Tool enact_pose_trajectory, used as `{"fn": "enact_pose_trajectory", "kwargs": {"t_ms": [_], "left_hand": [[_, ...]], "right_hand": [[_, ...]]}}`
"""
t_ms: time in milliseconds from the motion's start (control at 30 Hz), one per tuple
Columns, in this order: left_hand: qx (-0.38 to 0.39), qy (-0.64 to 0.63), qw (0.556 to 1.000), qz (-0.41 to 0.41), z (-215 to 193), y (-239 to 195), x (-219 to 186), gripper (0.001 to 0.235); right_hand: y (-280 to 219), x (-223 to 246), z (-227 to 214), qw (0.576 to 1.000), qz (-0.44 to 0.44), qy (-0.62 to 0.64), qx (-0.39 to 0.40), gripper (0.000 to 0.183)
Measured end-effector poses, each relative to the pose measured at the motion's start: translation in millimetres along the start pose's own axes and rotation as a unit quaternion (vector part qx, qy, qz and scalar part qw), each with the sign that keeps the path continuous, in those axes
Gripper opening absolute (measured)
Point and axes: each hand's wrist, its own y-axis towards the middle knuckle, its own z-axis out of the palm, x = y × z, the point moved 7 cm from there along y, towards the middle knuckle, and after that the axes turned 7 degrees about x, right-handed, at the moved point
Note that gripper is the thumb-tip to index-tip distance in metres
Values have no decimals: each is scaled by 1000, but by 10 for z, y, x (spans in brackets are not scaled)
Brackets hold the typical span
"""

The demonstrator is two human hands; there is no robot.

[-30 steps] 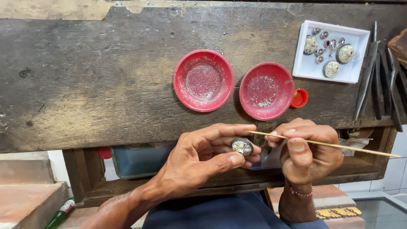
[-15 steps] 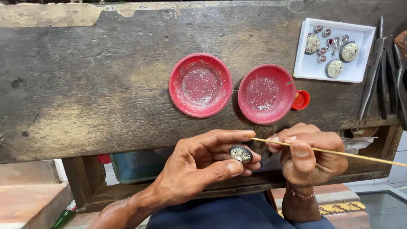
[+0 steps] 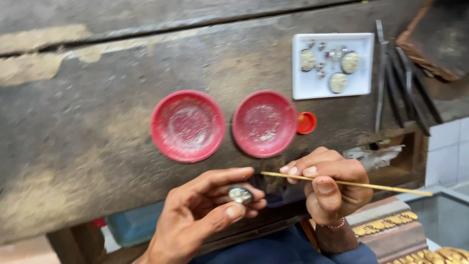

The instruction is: The person uses a wooden stick to apply glitter from a red bowl onto a small round jewelry piece held in the left hand. The person repeatedly dips the stick into the bowl and carefully places glitter onto the surface of the piece.

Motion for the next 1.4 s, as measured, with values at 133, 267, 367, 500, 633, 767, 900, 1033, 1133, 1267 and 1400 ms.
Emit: {"fn": "enact_pose_trajectory", "kwargs": {"t_ms": [133,267,367,500,633,767,900,1033,1133,1267,1400], "left_hand": [[-29,51,998,19,-49,22,26,47],[-61,98,993,23,-66,47,33,45],[-73,104,992,20,-77,36,81,44],[-78,120,989,28,-58,46,85,43],[-89,131,987,26,-60,51,103,44],[-96,128,987,33,-80,39,96,45],[-102,128,986,40,-99,22,76,44],[-123,141,981,41,-97,17,18,44],[-123,133,983,40,-117,12,35,44],[-105,135,983,65,-104,20,18,41],[-107,132,983,67,-91,22,8,40]], "right_hand": [[73,-67,-338,997,-38,-25,-57,17],[82,-180,-620,988,-10,-138,-75,22],[60,-241,-702,986,4,-165,-36,17],[110,-202,-654,976,-26,-215,-13,22],[200,-168,-548,973,-43,-229,6,17],[246,-169,-481,972,-2,-233,18,16],[230,-204,-479,974,-4,-228,10,17],[246,-201,-448,970,-9,-241,15,20],[244,-210,-443,971,-13,-237,10,19],[248,-203,-427,971,-9,-241,11,20],[231,-222,-444,971,-6,-239,10,20]]}}
